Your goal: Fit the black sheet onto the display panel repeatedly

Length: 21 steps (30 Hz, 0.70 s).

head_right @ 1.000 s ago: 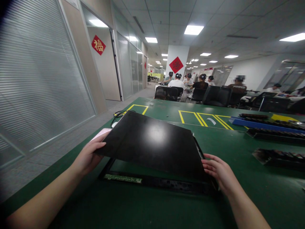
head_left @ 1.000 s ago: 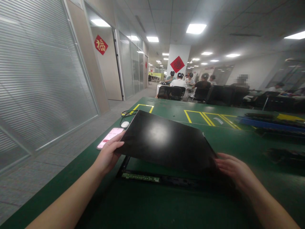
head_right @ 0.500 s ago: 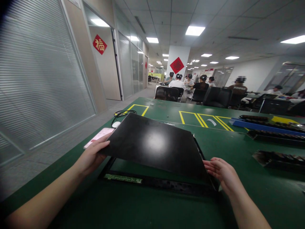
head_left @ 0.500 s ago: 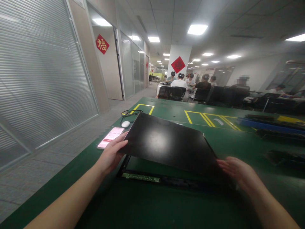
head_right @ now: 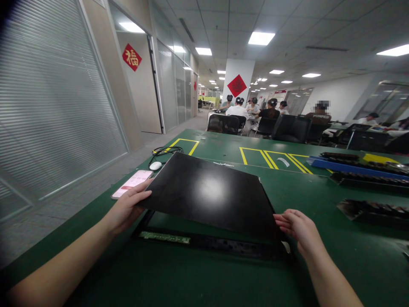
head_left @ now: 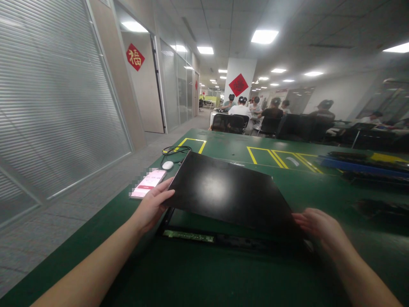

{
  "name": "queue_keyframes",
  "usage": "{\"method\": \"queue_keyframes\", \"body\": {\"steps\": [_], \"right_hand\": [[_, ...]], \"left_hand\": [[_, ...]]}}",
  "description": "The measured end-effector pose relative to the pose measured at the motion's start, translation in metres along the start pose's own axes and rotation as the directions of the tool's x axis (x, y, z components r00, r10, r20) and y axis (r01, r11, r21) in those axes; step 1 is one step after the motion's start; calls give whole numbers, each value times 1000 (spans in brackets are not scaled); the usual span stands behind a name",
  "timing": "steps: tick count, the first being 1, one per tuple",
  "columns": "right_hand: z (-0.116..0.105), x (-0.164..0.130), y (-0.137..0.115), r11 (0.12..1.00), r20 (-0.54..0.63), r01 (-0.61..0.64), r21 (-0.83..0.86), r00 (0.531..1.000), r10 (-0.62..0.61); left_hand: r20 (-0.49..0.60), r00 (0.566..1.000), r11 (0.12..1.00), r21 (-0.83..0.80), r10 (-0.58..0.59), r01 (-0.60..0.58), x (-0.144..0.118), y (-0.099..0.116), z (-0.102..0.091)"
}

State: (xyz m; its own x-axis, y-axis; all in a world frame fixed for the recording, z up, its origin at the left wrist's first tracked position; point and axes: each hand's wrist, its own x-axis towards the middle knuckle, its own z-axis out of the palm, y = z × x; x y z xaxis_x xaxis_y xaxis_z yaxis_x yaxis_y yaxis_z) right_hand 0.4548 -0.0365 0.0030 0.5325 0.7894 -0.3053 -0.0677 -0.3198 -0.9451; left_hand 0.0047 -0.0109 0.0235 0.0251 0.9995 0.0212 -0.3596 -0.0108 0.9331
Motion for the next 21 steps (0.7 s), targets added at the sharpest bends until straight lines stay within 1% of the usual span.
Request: {"method": "queue_keyframes", "body": {"steps": [3,9,12,21], "right_hand": [[2,-3,-3,1000,-18,-19,-2,1000,19],[-2,8,3,1000,28,-21,-3,999,21],[-4,12,4,999,27,-29,-18,999,29],[-1,4,2,1000,7,1,-31,1000,-1]], "left_hand": [[-12,1000,1000,6,1,-1,-1,1,3],[-48,998,999,15,-27,28,-1,2,5],[-55,998,999,13,-30,30,0,1,6],[-69,996,998,-14,-55,54,-2,3,8]]}}
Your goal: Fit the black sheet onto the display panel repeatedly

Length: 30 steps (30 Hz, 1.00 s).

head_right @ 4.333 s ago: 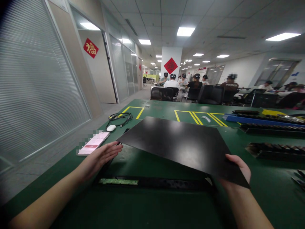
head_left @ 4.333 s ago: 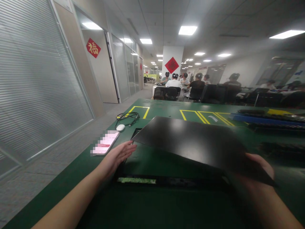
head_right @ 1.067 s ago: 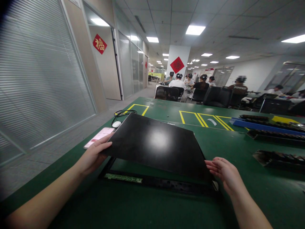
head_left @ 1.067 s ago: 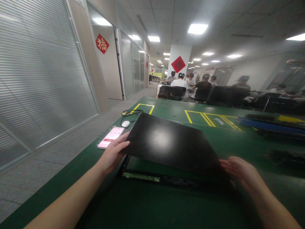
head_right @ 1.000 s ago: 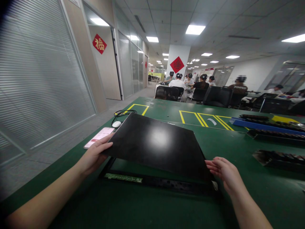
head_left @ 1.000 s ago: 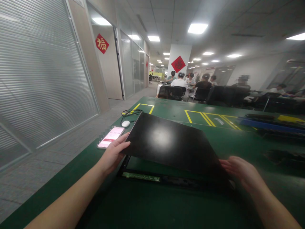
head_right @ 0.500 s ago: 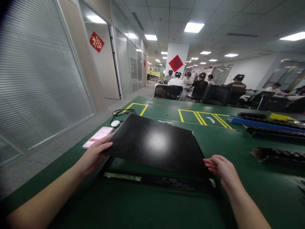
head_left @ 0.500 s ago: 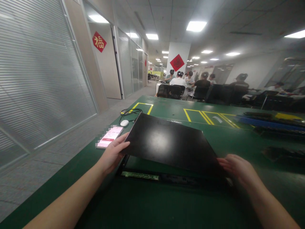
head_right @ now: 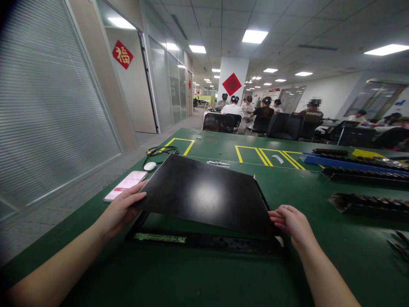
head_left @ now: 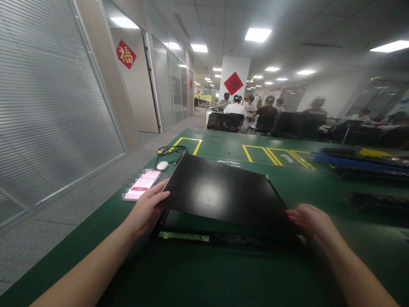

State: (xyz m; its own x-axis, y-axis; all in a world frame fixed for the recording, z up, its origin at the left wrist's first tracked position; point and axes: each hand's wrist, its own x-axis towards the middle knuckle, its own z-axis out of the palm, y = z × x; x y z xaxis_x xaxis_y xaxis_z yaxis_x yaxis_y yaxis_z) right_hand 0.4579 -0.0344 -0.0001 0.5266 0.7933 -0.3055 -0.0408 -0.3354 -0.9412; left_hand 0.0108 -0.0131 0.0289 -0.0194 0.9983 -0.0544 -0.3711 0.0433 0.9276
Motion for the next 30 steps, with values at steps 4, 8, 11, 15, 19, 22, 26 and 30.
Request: {"method": "queue_keyframes", "body": {"steps": [4,8,11,15,19,22,26,30], "right_hand": [[0,2,1,1000,19,-2,-6,1000,2],[-1,3,2,999,6,23,-30,1000,-23],[0,4,3,999,-24,31,-41,999,-32],[1,5,4,999,-23,31,-35,999,-32],[1,4,4,998,-24,37,-60,999,-39],[0,4,4,996,-24,50,-67,998,-52],[-2,9,8,998,-8,48,-51,999,-49],[-4,14,11,998,3,55,-35,999,-55]], "left_hand": [[-18,1000,1000,-11,-4,4,1,0,0],[-27,999,1000,-14,-20,19,1,0,1],[-27,999,1000,-18,-24,24,0,0,2],[-38,999,999,-29,-23,22,0,0,3],[-46,999,999,-42,-29,27,1,0,3],[-43,998,998,-52,-38,35,1,-1,1],[-40,998,998,-51,-41,39,2,-2,0],[-24,998,998,-44,-50,49,1,-2,1]]}}
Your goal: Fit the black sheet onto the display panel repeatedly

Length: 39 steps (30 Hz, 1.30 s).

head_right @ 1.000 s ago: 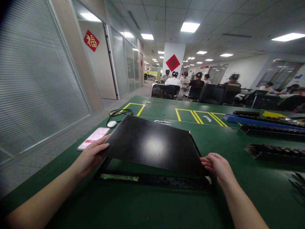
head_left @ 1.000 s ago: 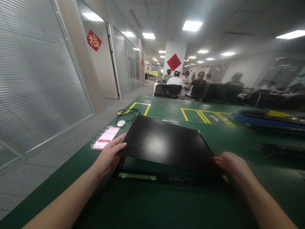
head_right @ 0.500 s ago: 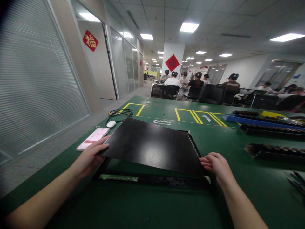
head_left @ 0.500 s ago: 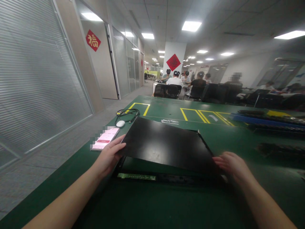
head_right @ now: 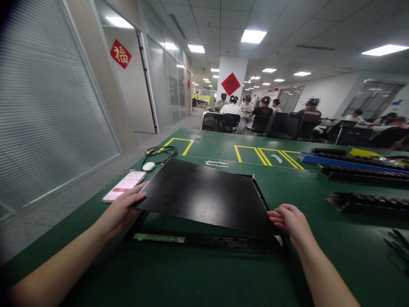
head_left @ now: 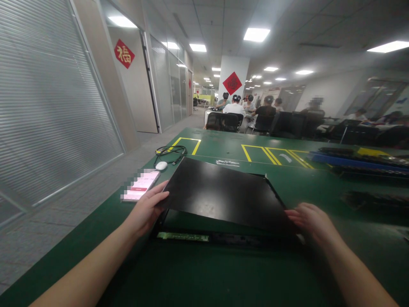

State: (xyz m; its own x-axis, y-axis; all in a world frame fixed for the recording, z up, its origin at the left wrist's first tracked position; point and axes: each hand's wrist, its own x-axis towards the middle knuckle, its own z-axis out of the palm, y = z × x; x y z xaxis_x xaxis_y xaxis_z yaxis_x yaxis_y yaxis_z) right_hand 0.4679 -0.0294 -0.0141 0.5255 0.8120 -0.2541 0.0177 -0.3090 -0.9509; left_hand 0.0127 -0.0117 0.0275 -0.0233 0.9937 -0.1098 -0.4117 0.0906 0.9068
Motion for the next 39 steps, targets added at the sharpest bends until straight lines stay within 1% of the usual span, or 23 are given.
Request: {"method": "queue_keyframes", "body": {"steps": [7,12,15,23,27,31,35,39], "right_hand": [[0,0,-1,1000,-21,20,-10,1000,-21],[2,-5,-5,999,-27,-38,-9,999,37],[3,-9,-8,999,-36,-47,-7,998,47],[4,-9,-8,998,-50,-5,-55,999,2],[6,-14,-9,994,-71,11,-106,997,-18],[9,-20,-13,987,-74,37,-154,996,-49],[10,-20,-13,971,-73,43,-234,995,-62],[9,-17,-8,968,-57,76,-239,994,-92]], "left_hand": [[6,1000,1000,17,-9,9,2,-3,0],[13,1000,999,31,-19,19,2,-3,1],[21,1000,1000,22,-20,20,1,-4,1],[26,999,999,21,-33,33,1,-5,1],[34,999,999,14,-32,31,0,-6,2],[20,999,1000,12,-28,28,0,-6,1],[10,999,999,17,-33,33,0,-6,0],[-1,999,998,36,-42,42,1,-8,0]]}}
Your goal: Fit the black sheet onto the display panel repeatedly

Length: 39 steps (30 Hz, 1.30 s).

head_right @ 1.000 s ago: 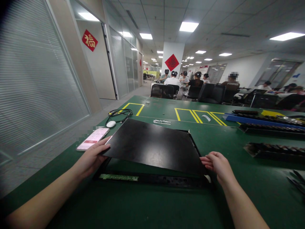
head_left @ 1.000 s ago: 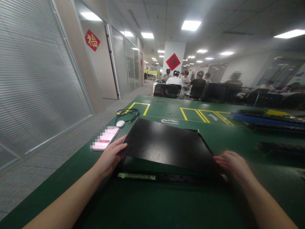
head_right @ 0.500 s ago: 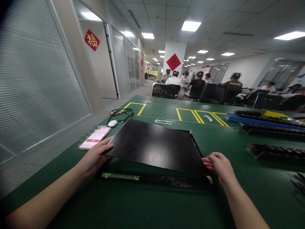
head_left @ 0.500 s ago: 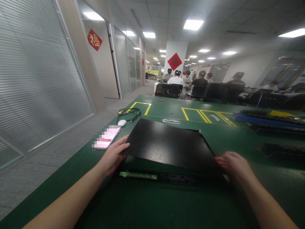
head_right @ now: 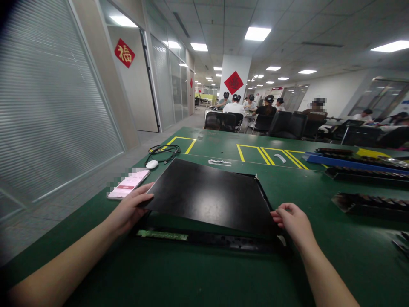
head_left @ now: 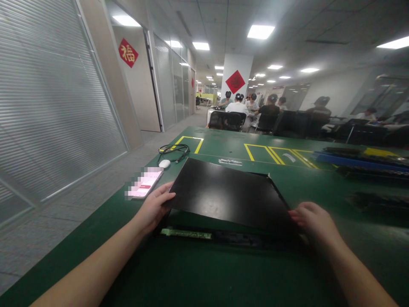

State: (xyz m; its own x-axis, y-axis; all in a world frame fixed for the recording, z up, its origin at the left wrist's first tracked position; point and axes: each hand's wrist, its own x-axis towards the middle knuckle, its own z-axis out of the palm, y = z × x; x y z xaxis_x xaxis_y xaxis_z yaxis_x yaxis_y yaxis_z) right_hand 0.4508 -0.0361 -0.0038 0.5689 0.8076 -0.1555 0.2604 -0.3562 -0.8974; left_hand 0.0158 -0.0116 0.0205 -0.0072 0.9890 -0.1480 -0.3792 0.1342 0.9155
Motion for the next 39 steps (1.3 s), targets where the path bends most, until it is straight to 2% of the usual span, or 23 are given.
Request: {"method": "queue_keyframes", "body": {"steps": [6,13,17,20,27,39], "right_hand": [[2,1,6,993,-5,59,-103,998,-60],[-2,1,5,887,42,185,-422,982,-185],[-2,-1,2,901,53,166,-401,986,-158],[-2,-2,1,897,52,191,-399,981,-187],[-1,2,7,900,63,203,-386,979,-194],[-4,2,2,887,6,217,-407,972,-235]], "left_hand": [[-29,999,999,41,-26,28,0,-1,1],[9,1000,999,49,-12,11,-1,-1,-1],[-25,999,997,60,-45,46,-4,4,2],[-33,998,997,55,-58,60,-4,6,3],[-81,995,995,75,-64,70,0,1,1],[-103,990,989,98,-96,106,1,-1,2]]}}
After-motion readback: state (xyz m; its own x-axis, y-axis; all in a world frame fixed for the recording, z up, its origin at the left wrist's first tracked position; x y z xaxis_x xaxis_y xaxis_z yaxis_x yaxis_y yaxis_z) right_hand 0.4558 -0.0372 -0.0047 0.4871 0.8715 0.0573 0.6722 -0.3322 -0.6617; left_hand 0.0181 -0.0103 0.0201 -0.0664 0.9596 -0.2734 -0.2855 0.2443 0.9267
